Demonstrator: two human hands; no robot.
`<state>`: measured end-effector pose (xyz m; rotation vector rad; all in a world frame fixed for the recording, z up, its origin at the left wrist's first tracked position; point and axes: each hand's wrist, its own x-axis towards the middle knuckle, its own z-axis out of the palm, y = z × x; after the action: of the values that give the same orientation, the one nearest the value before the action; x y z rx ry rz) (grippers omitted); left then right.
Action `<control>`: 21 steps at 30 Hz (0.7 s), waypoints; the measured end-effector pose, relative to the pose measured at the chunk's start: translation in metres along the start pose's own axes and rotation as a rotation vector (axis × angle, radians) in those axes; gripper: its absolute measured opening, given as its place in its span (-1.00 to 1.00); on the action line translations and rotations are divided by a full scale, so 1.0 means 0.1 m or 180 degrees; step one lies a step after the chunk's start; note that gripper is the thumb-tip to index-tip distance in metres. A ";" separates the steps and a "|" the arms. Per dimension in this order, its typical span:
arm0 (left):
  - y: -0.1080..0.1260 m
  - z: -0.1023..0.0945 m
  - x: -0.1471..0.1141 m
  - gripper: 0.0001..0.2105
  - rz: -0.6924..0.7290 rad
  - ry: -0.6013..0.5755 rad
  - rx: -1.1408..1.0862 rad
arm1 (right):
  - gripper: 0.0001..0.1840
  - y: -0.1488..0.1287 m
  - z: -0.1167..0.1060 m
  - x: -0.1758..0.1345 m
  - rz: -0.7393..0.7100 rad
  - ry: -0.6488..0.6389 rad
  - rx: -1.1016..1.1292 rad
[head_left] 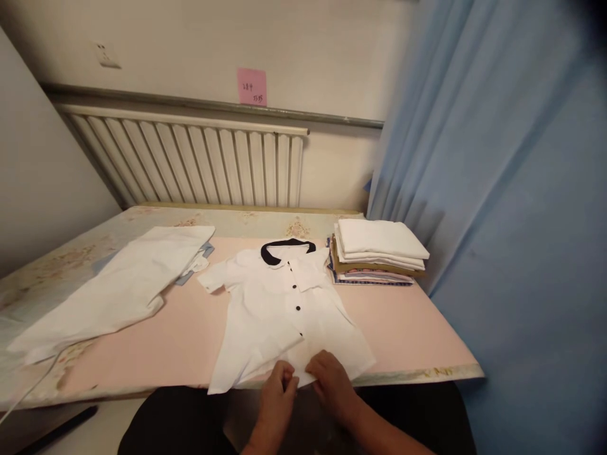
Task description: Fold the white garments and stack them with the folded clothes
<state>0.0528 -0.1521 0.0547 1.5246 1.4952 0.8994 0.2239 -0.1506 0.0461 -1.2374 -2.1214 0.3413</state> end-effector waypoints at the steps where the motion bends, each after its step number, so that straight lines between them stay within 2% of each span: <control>1: -0.03 -0.02 0.00 -0.92 0.0166 0.0030 0.0195 | -0.86 0.02 0.01 0.03 0.0265 0.0093 0.0211; 4: -0.17 -0.06 0.00 -0.84 0.0950 0.0184 0.0823 | -0.84 0.07 -0.03 0.16 0.1221 0.0316 0.0713; 6: -0.26 -0.07 0.02 -0.79 0.1549 0.0301 0.1411 | -0.78 0.08 -0.08 0.23 0.1696 0.0426 0.0937; 9: -0.30 -0.04 0.06 -0.76 0.2037 0.0305 0.2410 | -0.77 0.07 -0.13 0.29 0.1904 0.0472 0.1182; 13: -0.20 0.00 0.13 -0.74 0.2098 -0.0013 0.3100 | -0.77 0.03 -0.16 0.29 0.1858 0.0400 0.1172; 16: -0.13 0.01 0.17 -0.85 0.2011 -0.0280 0.3181 | -0.78 0.00 -0.17 0.29 0.1828 0.0379 0.1121; 21: -0.11 0.00 0.26 -0.91 0.1956 -0.0423 0.3076 | -0.78 -0.01 -0.18 0.30 0.1827 0.0330 0.1105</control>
<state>0.0499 -0.1262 0.0438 2.7827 1.4435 0.3361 0.2241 -0.1273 0.0723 -1.5851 -1.5022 0.8332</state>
